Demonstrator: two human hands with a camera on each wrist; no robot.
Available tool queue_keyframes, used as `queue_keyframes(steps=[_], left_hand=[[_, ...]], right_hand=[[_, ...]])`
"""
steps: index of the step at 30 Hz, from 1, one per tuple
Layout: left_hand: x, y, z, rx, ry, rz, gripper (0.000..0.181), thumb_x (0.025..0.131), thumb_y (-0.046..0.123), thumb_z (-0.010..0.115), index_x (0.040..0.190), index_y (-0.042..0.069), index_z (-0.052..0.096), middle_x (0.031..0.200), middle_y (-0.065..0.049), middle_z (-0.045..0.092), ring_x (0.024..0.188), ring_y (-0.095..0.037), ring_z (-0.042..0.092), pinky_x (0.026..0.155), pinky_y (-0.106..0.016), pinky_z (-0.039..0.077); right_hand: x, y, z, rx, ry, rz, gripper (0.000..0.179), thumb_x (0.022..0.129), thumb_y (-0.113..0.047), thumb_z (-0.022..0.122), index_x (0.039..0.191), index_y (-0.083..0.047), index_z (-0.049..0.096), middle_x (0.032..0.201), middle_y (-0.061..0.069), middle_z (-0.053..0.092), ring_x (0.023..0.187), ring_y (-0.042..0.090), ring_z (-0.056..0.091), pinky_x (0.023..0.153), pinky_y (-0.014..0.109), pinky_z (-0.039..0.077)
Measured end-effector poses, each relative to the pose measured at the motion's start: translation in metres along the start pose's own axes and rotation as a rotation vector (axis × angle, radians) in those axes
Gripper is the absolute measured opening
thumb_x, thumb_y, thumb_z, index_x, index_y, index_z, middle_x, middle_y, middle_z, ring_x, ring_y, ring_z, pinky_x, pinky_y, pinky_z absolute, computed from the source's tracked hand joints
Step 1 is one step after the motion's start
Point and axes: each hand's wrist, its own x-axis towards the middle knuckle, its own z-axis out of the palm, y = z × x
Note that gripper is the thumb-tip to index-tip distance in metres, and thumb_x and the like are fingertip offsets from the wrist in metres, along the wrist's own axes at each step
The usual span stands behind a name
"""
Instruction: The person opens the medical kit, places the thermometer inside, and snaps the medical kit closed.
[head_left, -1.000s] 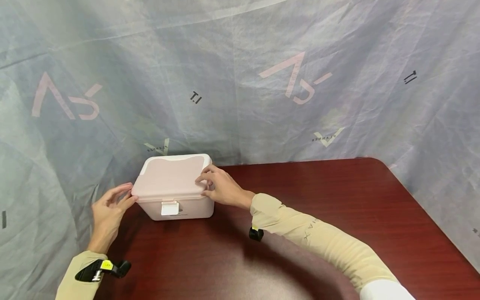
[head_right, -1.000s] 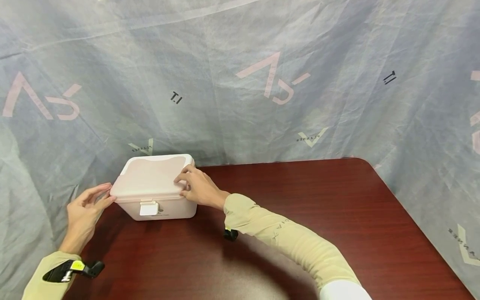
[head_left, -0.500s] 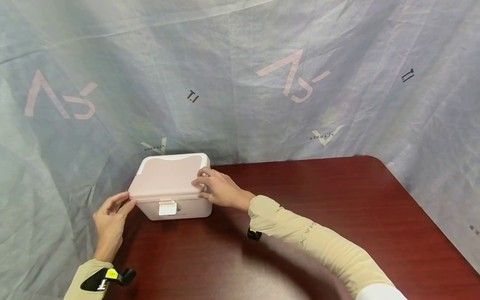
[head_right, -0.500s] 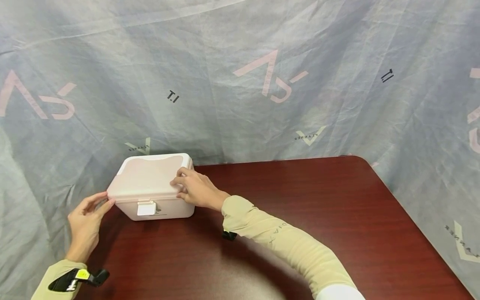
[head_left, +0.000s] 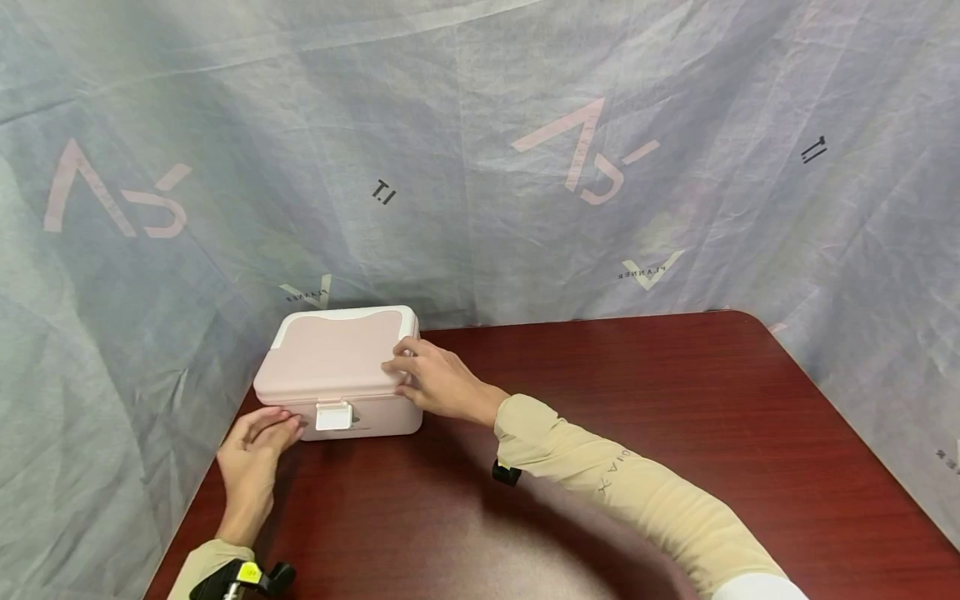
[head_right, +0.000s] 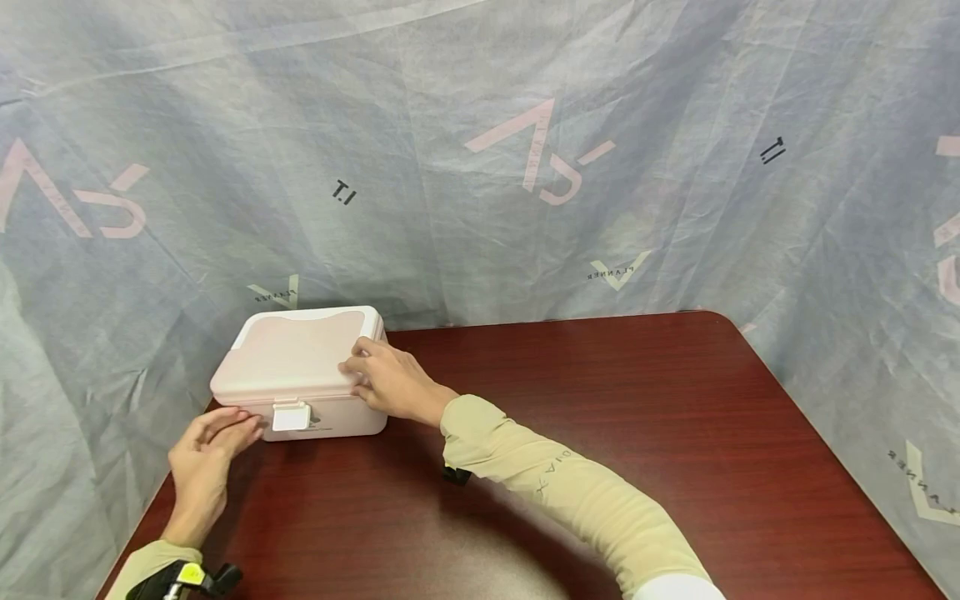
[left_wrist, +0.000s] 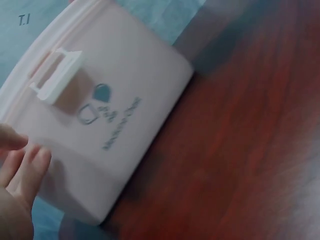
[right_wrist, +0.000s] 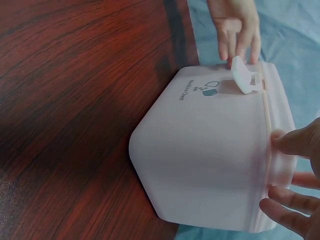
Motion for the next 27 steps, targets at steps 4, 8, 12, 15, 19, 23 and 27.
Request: queue_keyframes(steps=[4, 8, 12, 15, 19, 23, 27], left_hand=[[-0.014, 0.013, 0.026, 0.061, -0.047, -0.062, 0.04, 0.077, -0.019, 0.066, 0.114, -0.019, 0.052, 0.101, -0.019, 0.066, 0.087, -0.025, 0.069, 0.068, -0.037, 0.056], [-0.023, 0.022, 0.046, 0.071, -0.064, -0.1, 0.042, 0.076, -0.023, 0.062, 0.116, -0.02, 0.05, 0.103, -0.017, 0.065, 0.087, -0.021, 0.068, 0.067, -0.038, 0.056], [-0.028, 0.017, 0.049, 0.05, -0.115, -0.074, 0.044, 0.076, -0.025, 0.06, 0.118, -0.02, 0.048, 0.105, -0.018, 0.062, 0.088, -0.022, 0.068, 0.068, -0.041, 0.055], [-0.029, 0.012, 0.047, 0.041, -0.117, -0.045, 0.044, 0.076, -0.024, 0.062, 0.118, -0.02, 0.049, 0.106, -0.02, 0.061, 0.089, -0.024, 0.068, 0.068, -0.041, 0.055], [-0.028, 0.015, 0.051, 0.061, -0.068, -0.023, 0.042, 0.075, -0.02, 0.067, 0.114, -0.021, 0.052, 0.104, -0.022, 0.062, 0.089, -0.024, 0.068, 0.071, -0.039, 0.055], [-0.025, 0.02, 0.056, 0.073, -0.036, 0.007, 0.036, 0.076, -0.017, 0.069, 0.109, -0.02, 0.056, 0.1, -0.018, 0.066, 0.09, -0.022, 0.068, 0.073, -0.034, 0.055], [-0.023, 0.021, 0.058, 0.021, -0.03, 0.022, 0.033, 0.076, -0.018, 0.067, 0.107, -0.02, 0.057, 0.095, -0.02, 0.066, 0.084, -0.024, 0.069, 0.071, -0.035, 0.056]], right_hand=[[0.0, 0.0, 0.0, 0.003, 0.012, -0.004, 0.032, 0.083, -0.024, 0.074, 0.114, -0.018, 0.07, 0.116, 0.002, 0.056, 0.095, 0.013, 0.057, 0.075, 0.026, 0.05], [-0.001, 0.0, 0.001, 0.01, 0.009, -0.002, 0.033, 0.084, -0.023, 0.073, 0.116, -0.018, 0.069, 0.117, 0.003, 0.056, 0.096, 0.013, 0.057, 0.075, 0.026, 0.05], [-0.001, 0.0, 0.001, 0.014, 0.005, 0.004, 0.033, 0.084, -0.023, 0.073, 0.117, -0.017, 0.069, 0.118, 0.004, 0.056, 0.096, 0.013, 0.057, 0.076, 0.026, 0.05], [-0.001, -0.001, 0.002, 0.018, 0.002, 0.004, 0.033, 0.085, -0.022, 0.072, 0.117, -0.017, 0.069, 0.118, 0.004, 0.056, 0.096, 0.013, 0.058, 0.076, 0.026, 0.05], [-0.002, -0.001, 0.002, 0.035, 0.014, 0.0, 0.034, 0.084, -0.022, 0.072, 0.117, -0.016, 0.069, 0.118, 0.005, 0.056, 0.093, 0.012, 0.059, 0.075, 0.026, 0.051], [-0.002, 0.0, 0.003, 0.06, 0.039, -0.005, 0.033, 0.084, -0.019, 0.073, 0.116, -0.015, 0.069, 0.117, 0.005, 0.057, 0.088, 0.01, 0.061, 0.073, 0.026, 0.051], [-0.001, 0.0, 0.003, 0.072, 0.048, -0.011, 0.033, 0.084, -0.017, 0.073, 0.116, -0.014, 0.069, 0.117, 0.005, 0.057, 0.084, 0.008, 0.06, 0.072, 0.025, 0.05]])
